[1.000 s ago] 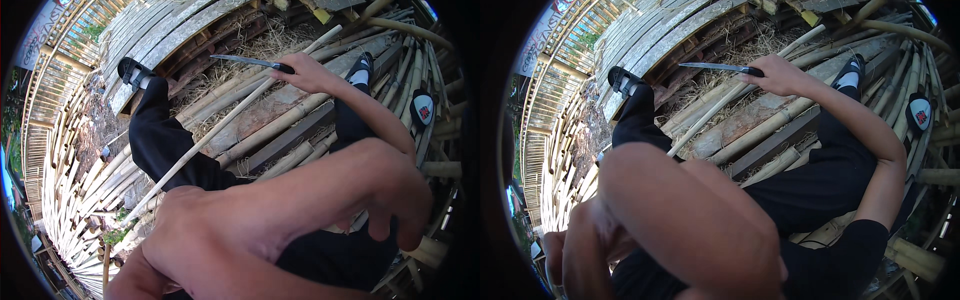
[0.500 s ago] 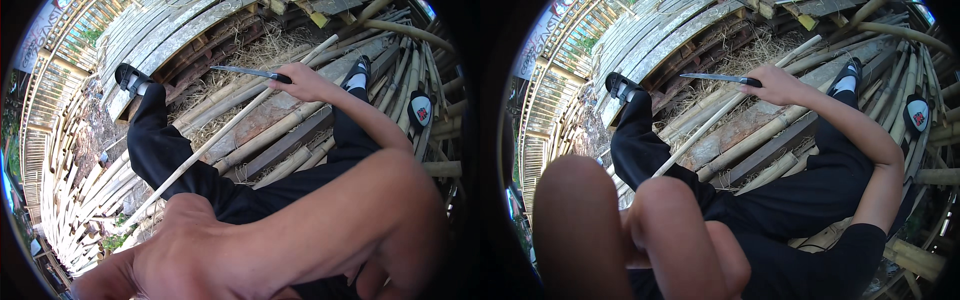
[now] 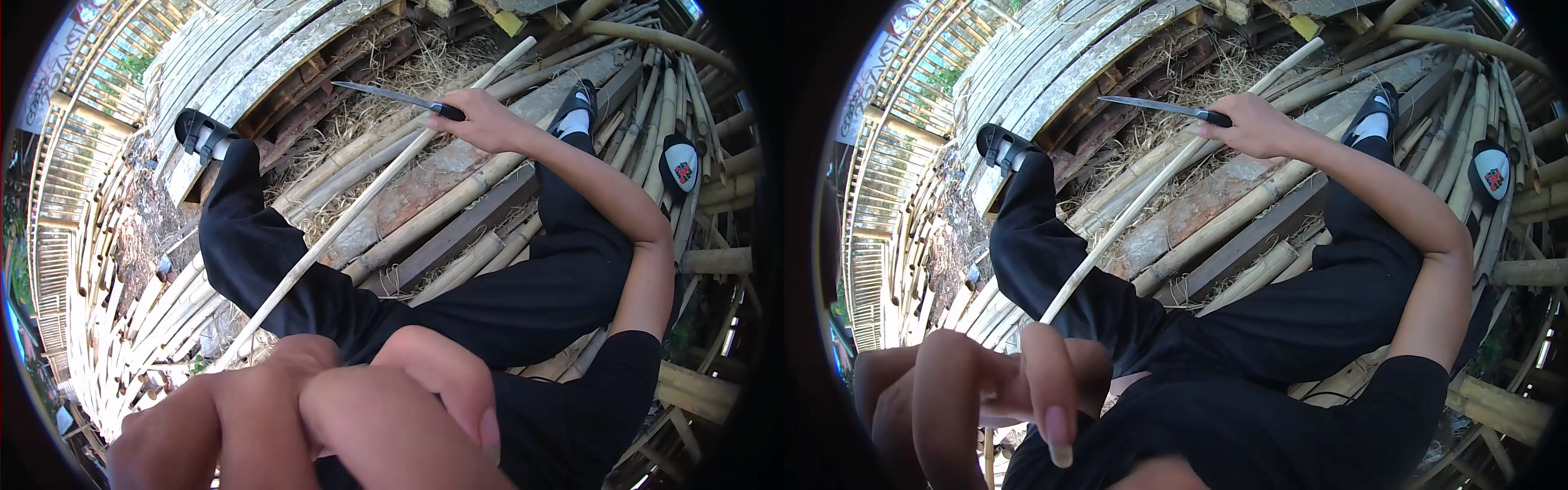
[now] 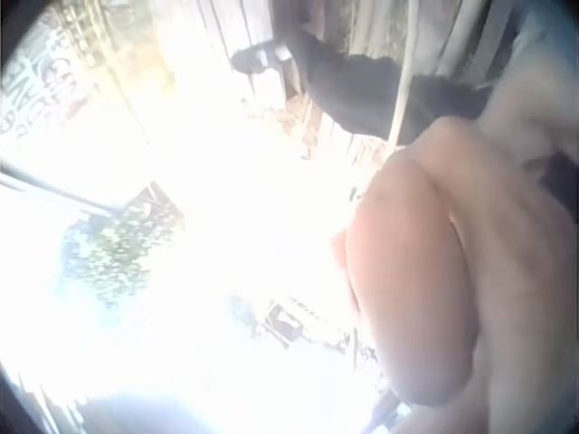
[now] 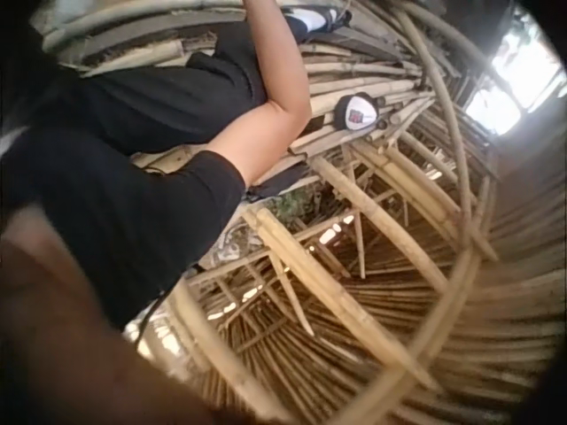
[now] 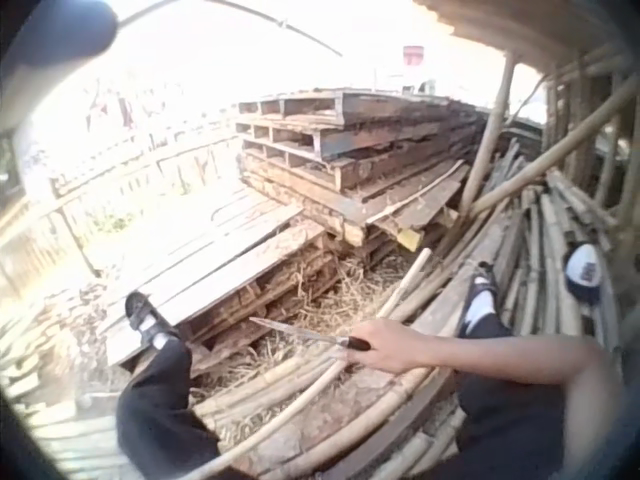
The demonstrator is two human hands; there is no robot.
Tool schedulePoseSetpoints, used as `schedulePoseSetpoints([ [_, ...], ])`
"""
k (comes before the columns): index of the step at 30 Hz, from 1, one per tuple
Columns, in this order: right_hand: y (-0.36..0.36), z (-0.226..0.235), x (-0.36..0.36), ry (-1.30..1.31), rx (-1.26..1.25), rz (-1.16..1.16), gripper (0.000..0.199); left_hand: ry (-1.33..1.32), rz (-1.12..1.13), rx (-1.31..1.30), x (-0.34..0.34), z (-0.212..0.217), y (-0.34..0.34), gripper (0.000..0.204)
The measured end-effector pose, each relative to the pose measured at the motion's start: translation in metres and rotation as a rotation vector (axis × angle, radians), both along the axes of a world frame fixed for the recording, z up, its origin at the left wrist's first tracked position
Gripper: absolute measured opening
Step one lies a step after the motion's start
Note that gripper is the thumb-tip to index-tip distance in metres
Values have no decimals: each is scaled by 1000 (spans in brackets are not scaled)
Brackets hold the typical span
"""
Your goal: The person shaves a long bamboo pole using a knife, holding the pole with one hand and the tool in the other.
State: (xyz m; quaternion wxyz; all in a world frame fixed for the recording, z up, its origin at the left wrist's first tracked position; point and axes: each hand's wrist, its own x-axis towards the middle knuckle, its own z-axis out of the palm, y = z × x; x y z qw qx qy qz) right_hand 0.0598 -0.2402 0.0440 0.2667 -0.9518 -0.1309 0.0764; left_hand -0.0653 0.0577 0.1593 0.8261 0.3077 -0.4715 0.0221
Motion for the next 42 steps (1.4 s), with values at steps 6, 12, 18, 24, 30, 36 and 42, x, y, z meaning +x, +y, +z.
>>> schedulePoseSetpoints([
  [6,-5,-2,5,47,-9,-20,49,-137,344,83,11,-15,3,36],
  [12,-4,-5,7,32,27,-18,53,-192,511,68,9,-25,14,37],
  [18,-7,-6,3,31,23,-40,51,-239,534,-43,-2,-27,37,37],
  [24,-1,-7,9,52,51,-7,45,-283,690,108,2,4,23,34],
  [30,-15,-20,12,-45,53,-7,44,-73,616,426,45,-25,-11,29],
  [36,-19,-14,20,-9,200,-84,39,393,797,886,59,-96,57,18],
  [42,-29,-13,23,119,404,-84,28,555,797,1124,53,-106,75,8],
])
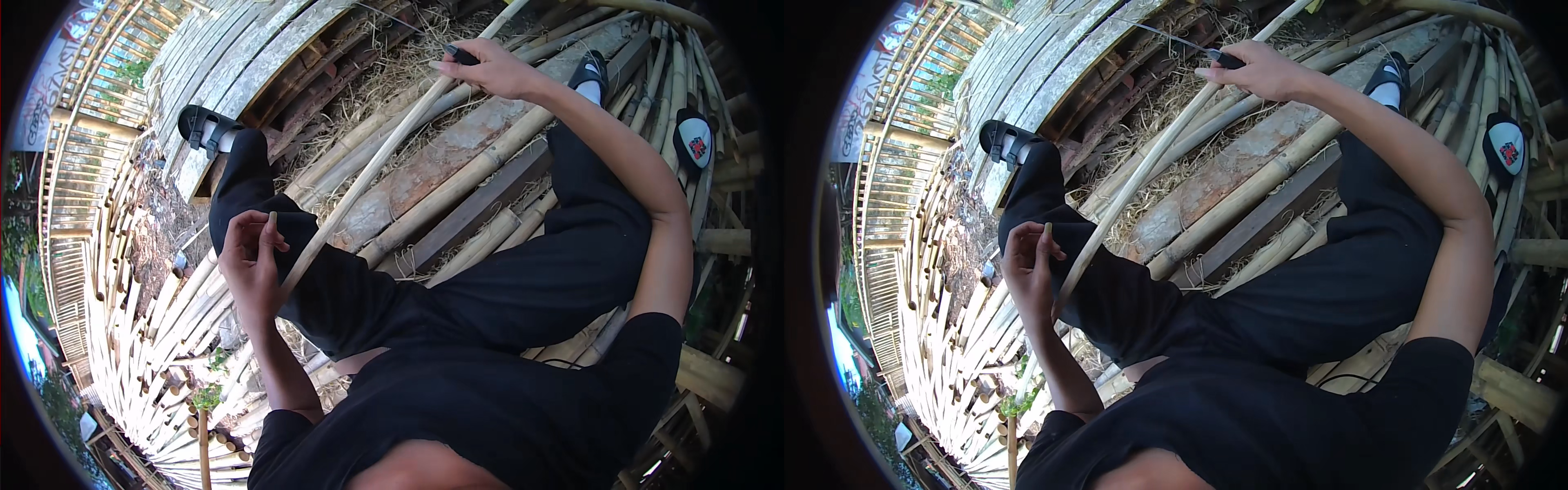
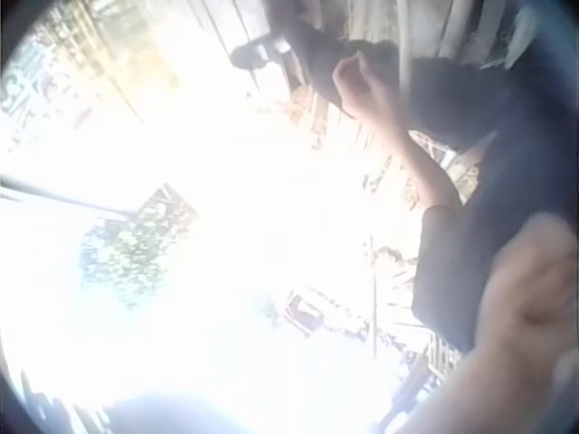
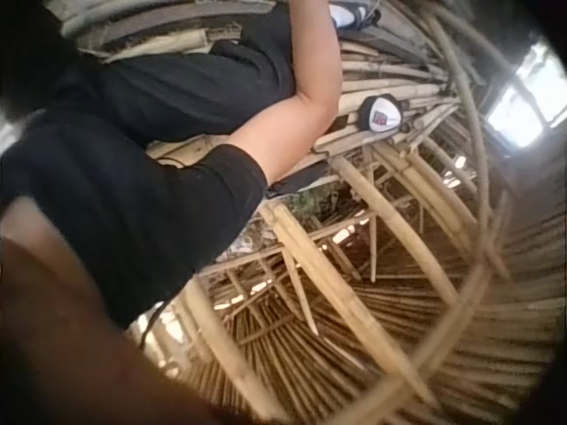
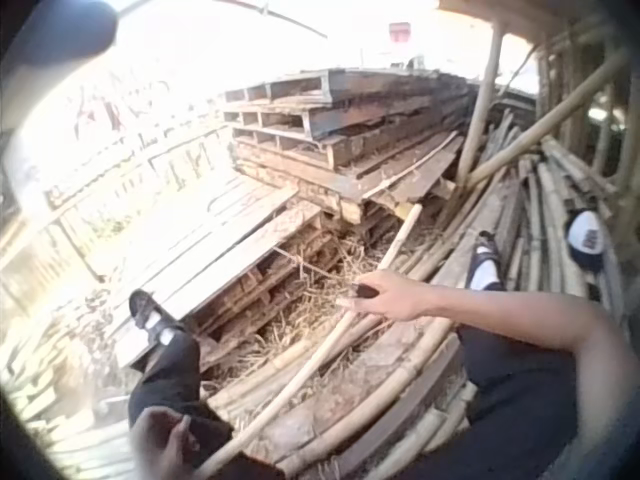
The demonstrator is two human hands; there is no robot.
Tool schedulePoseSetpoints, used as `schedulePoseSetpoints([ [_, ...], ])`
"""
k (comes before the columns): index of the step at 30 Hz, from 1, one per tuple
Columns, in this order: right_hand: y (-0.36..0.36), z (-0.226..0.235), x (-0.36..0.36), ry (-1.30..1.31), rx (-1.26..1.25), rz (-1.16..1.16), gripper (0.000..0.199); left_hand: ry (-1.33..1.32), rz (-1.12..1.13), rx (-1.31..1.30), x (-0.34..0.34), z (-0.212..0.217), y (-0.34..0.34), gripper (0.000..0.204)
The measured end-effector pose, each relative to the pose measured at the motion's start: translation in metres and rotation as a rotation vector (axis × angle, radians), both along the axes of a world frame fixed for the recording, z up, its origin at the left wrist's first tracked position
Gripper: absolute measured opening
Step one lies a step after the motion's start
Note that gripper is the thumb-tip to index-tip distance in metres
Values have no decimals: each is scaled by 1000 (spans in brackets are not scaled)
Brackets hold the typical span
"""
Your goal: The person shaves a long bamboo pole using a knife, holding the pole with one hand and the tool in the other.
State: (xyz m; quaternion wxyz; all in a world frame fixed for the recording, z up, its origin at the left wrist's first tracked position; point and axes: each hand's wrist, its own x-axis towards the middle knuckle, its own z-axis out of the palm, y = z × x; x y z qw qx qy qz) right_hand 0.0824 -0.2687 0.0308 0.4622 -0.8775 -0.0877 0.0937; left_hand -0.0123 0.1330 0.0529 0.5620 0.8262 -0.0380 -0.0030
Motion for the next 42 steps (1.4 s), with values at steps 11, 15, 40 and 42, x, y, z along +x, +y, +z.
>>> schedulePoseSetpoints([
  [11,-14,7,0,-300,-156,-66,27,479,-496,96,-15,1,-5,26],
  [15,4,27,-5,-495,-269,-263,30,647,-463,-52,-19,-6,-19,27],
  [40,68,6,-36,-68,-513,26,24,429,-399,-402,36,-21,-134,20],
  [42,68,6,-34,-38,-509,-21,27,286,-372,-275,39,-25,-139,21],
])
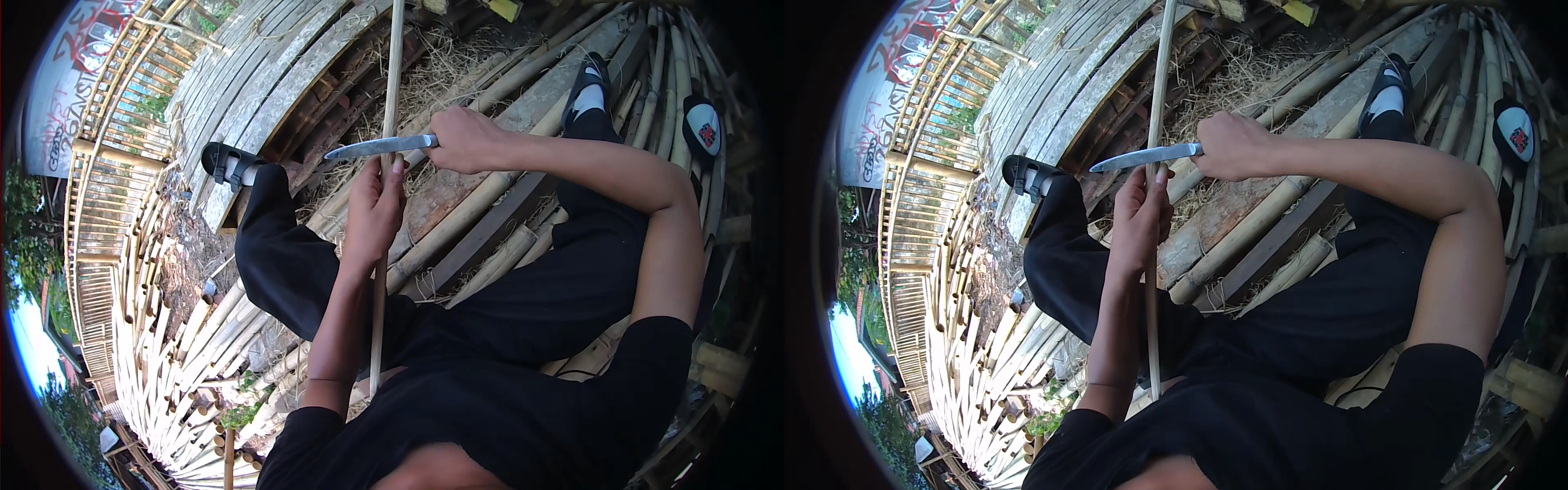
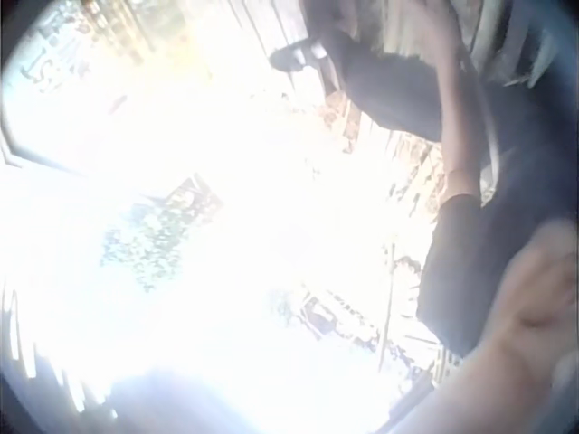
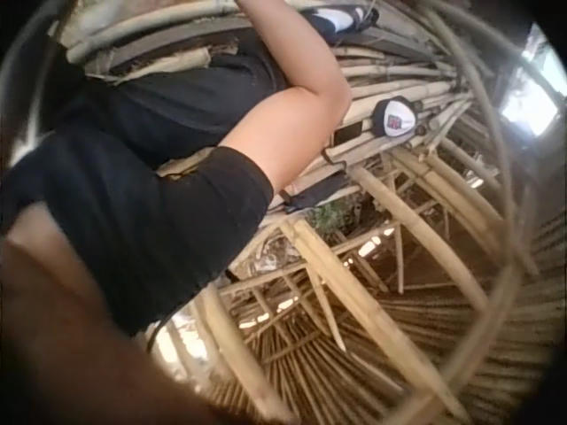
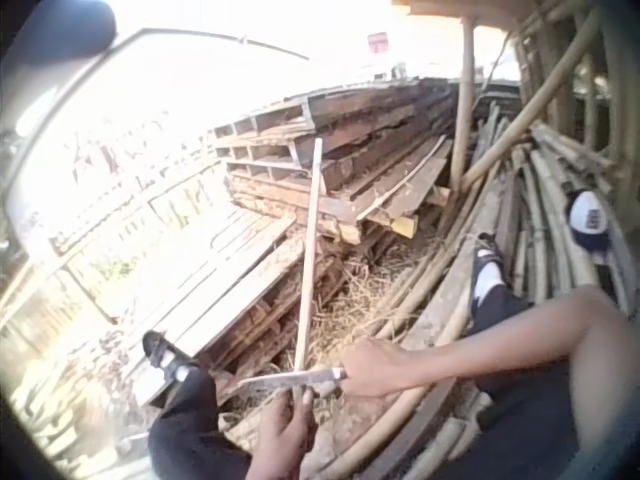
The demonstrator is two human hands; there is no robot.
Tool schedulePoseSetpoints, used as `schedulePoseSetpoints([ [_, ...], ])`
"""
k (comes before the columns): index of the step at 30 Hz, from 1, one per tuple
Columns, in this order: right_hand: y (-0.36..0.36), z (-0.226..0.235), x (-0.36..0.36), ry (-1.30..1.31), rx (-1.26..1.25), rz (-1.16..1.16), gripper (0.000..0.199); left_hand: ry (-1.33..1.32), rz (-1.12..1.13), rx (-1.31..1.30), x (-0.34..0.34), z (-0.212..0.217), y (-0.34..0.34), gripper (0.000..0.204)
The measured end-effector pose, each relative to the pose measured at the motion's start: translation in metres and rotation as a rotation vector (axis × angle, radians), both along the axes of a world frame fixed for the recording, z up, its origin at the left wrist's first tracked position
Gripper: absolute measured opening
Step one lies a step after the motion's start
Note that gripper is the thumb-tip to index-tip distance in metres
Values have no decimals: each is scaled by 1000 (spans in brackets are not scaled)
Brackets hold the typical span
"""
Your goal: The person shaves a long bamboo pole using a knife, holding the pole with one hand and the tool in the other.
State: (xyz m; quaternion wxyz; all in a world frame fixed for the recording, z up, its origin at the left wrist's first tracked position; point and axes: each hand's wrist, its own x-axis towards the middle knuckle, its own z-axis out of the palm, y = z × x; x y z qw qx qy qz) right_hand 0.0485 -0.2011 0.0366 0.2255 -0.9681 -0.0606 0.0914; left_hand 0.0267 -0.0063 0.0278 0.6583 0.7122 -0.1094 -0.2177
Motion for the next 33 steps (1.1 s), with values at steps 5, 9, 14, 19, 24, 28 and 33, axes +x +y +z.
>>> schedulePoseSetpoints([
  [5,-1,8,2,18,14,-28,26,-180,3,138,9,-10,-9,21],
  [9,-4,12,8,50,-59,10,26,-192,14,118,6,-10,-11,20],
  [14,-19,19,30,120,-97,-35,29,-33,43,35,4,-1,3,18],
  [19,-36,9,52,92,30,-297,32,-39,83,15,-3,-6,11,18],
  [24,-93,35,57,-223,11,-549,37,17,116,12,-16,15,37,19],
  [28,-35,33,22,-73,119,-153,44,44,56,-82,-1,8,17,19],
  [33,1,18,13,200,85,-66,29,57,13,-61,1,12,9,21],
])
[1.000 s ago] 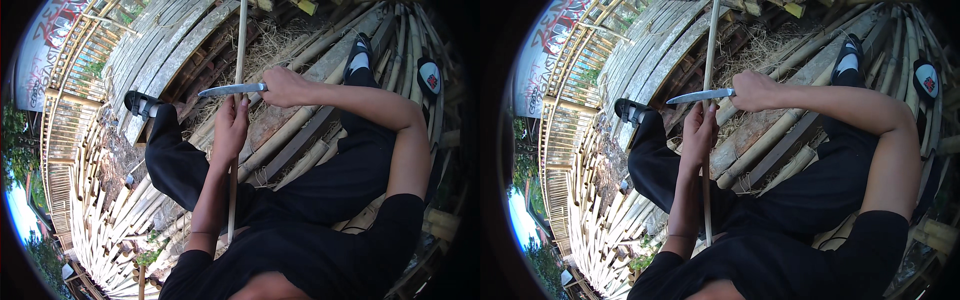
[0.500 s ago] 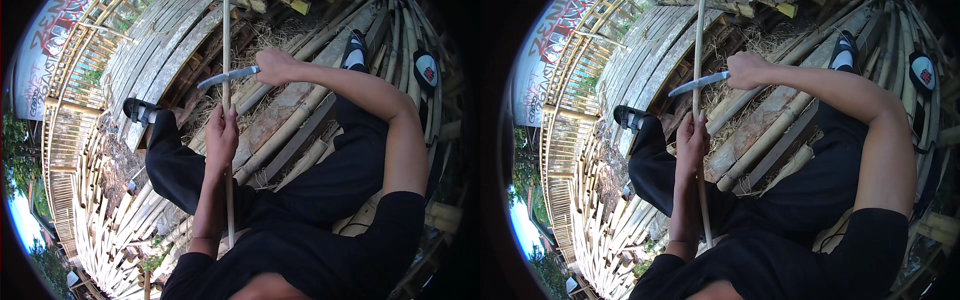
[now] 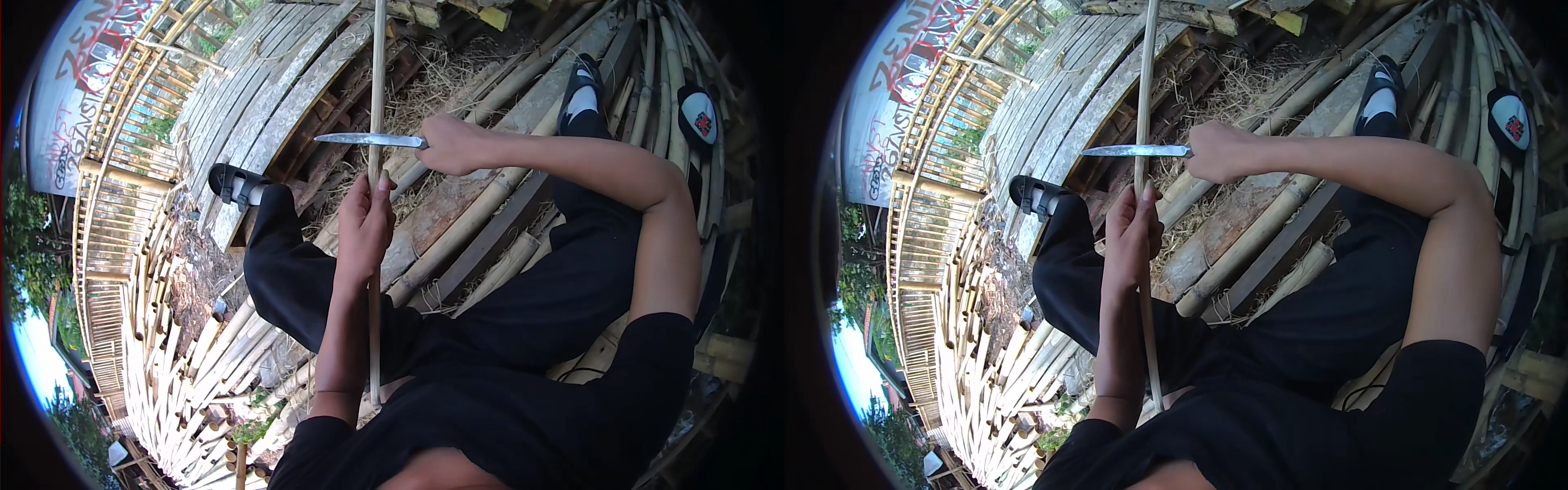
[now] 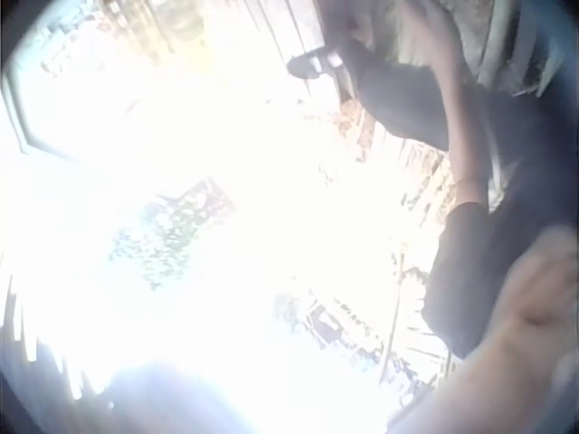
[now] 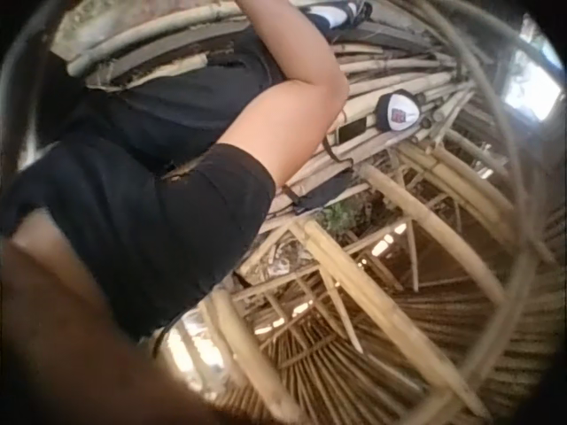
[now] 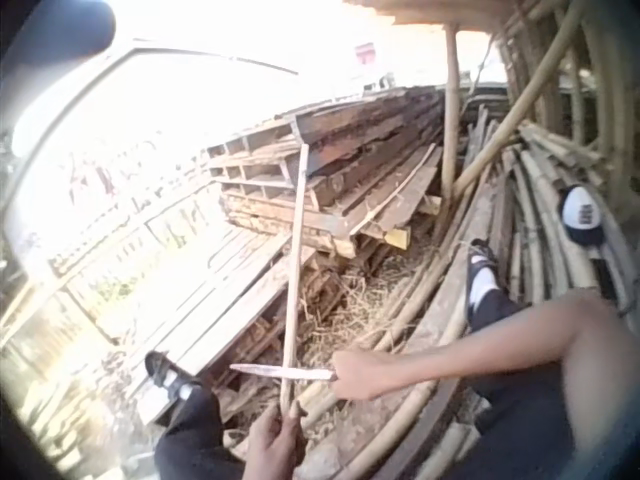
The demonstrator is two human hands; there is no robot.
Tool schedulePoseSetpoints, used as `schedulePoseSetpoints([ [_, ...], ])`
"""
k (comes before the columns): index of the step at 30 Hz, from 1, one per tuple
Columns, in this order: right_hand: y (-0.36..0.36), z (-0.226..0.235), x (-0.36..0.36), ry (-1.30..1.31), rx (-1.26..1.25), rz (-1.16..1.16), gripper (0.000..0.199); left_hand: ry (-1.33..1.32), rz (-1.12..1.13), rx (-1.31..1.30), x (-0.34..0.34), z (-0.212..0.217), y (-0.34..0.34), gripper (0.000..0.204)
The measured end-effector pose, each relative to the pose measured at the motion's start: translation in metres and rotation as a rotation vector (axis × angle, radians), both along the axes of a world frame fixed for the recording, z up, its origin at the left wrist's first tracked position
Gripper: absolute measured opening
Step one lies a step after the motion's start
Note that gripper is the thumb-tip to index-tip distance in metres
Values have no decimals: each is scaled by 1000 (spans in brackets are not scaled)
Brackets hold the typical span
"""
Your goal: The person shaves a long bamboo pole using a knife, holding the pole with one hand and the tool in the other.
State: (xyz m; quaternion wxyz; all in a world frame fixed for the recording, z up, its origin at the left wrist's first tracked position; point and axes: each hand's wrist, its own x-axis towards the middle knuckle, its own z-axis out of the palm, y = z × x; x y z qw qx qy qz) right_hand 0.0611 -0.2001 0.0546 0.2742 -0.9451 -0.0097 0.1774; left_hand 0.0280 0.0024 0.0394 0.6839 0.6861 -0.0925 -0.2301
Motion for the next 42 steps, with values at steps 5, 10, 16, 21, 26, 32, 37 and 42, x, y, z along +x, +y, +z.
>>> schedulePoseSetpoints([
  [5,1,-10,-3,-50,-48,79,28,74,-35,-42,1,1,-1,21],
  [10,4,-3,3,-92,-77,52,21,89,-6,-57,6,-1,3,23],
  [16,-51,-7,52,-209,-155,-203,30,209,-27,-115,-5,-3,19,21],
  [21,-161,9,72,-604,-74,-652,42,271,-67,-99,-18,-7,43,19],
  [26,-97,-7,35,-442,-10,-342,44,190,-96,-51,1,-13,44,20],
  [32,-58,-2,18,-806,-14,122,19,-484,-76,579,13,1,77,30],
  [37,-34,0,15,-953,-220,312,45,-788,-165,972,13,52,100,21],
  [42,-25,-16,22,-844,-168,464,34,-1099,-322,1217,7,111,113,12],
])
